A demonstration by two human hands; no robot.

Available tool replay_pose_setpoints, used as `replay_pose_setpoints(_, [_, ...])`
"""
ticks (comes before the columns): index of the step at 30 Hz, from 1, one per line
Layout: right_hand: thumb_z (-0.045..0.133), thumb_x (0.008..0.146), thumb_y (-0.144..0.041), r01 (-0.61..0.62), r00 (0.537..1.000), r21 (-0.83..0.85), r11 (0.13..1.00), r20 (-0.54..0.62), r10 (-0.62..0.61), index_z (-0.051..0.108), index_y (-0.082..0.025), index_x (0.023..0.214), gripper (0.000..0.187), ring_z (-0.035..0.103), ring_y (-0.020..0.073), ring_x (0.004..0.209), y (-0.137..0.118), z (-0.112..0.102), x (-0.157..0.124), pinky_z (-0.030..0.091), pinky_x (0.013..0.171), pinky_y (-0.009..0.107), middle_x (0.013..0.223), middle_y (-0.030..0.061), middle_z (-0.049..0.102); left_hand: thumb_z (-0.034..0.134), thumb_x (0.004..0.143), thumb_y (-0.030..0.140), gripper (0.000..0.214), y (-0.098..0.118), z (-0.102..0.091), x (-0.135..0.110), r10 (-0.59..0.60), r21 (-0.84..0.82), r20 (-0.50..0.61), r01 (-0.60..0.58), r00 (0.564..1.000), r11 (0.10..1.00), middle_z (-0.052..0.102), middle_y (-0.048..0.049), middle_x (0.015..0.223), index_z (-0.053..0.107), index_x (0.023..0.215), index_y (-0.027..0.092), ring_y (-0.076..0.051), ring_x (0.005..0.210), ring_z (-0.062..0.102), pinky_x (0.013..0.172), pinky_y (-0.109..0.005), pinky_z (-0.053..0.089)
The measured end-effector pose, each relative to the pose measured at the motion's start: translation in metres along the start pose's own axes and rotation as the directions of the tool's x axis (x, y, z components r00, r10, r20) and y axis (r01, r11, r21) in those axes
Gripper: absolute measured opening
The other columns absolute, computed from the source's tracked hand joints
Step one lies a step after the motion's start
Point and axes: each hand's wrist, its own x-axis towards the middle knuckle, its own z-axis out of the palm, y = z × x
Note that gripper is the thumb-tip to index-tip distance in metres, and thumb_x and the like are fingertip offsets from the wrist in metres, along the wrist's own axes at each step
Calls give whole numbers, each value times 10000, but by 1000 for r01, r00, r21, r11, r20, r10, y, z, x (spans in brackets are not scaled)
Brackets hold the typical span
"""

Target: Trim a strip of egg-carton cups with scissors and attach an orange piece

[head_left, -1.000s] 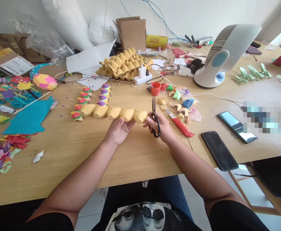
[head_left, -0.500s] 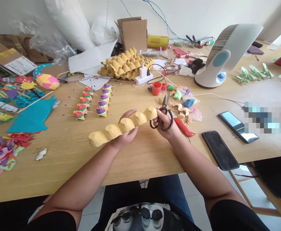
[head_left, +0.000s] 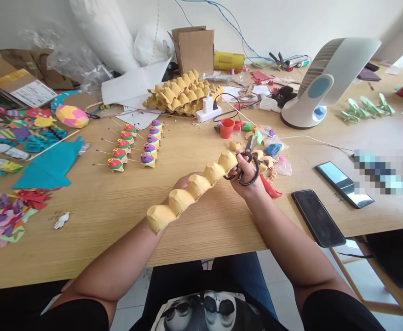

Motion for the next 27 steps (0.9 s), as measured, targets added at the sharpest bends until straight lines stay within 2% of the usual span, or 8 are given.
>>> replay_pose_setpoints(2, [976,687,-334,2,1000,-44,999,25,-1,604,-268,1014,499,551,48,547,2,-1,0,472,500,167,727,-105,590,512,953,723,601,5,-4,3,-84,-232,107,107,991,967,766,-61,1205,588,1479,442,-415,1253,664,895,-556,563])
replay_pose_setpoints(5, [951,709,-403,26,996,-168,985,86,-12,582,-274,1045,515,526,68,516,8,-1,0,455,486,192,668,-108,559,526,924,772,628,13,-17,-2,-220,-607,368,413,903,679,773,-119,1144,718,1346,349,-392,1054,719,813,-509,561])
replay_pose_setpoints(8, [934,716,-481,35,991,-290,956,137,5,565,-271,1070,553,523,89,516,14,-1,-1,447,491,214,633,-105,554,677,862,723,582,15,-26,-9,-269,-672,479,546,836,500,780,-110,1128,756,1296,343,-321,900,723,761,-437,551])
replay_pose_setpoints(12, [914,718,-561,57,995,-394,917,98,-19,567,-258,1082,587,571,115,590,16,1,-2,454,520,233,703,-64,625,863,740,570,610,6,-25,-10,-228,-700,475,522,850,487,803,-84,1070,728,1299,367,-278,790,726,715,-384,532])
replay_pose_setpoints(16, [798,799,-681,72,997,-569,819,56,-49,572,-251,1046,544,588,145,627,10,5,-7,423,511,252,757,-2,691,893,716,509,661,-5,-22,-9,-259,-787,291,385,921,482,791,-53,1076,661,1325,400,-250,765,722,697,-358,520])
replay_pose_setpoints(20, [724,858,-689,105,986,-727,679,163,22,601,-241,989,482,559,148,637,7,8,-14,431,572,276,752,2,673,882,728,499,684,-6,-25,-10,-294,-796,191,323,937,512,774,-26,1070,596,1344,421,-247,817,725,746,-365,518])
replay_pose_setpoints(25, [789,811,-622,224,968,-876,427,252,9,638,-230,1025,471,560,172,763,12,5,-15,454,737,318,823,-11,618,906,675,539,721,-5,-28,-11,-283,-765,229,352,931,540,739,-13,955,597,1313,406,-259,790,715,709,-353,497])
replay_pose_setpoints(27, [762,833,-627,216,971,-891,400,238,7,637,-227,1046,470,538,171,753,13,4,-14,439,732,317,810,-17,588,909,661,562,738,-6,-29,-11,-283,-752,264,381,922,539,726,-8,941,597,1311,405,-244,750,703,669,-328,475])
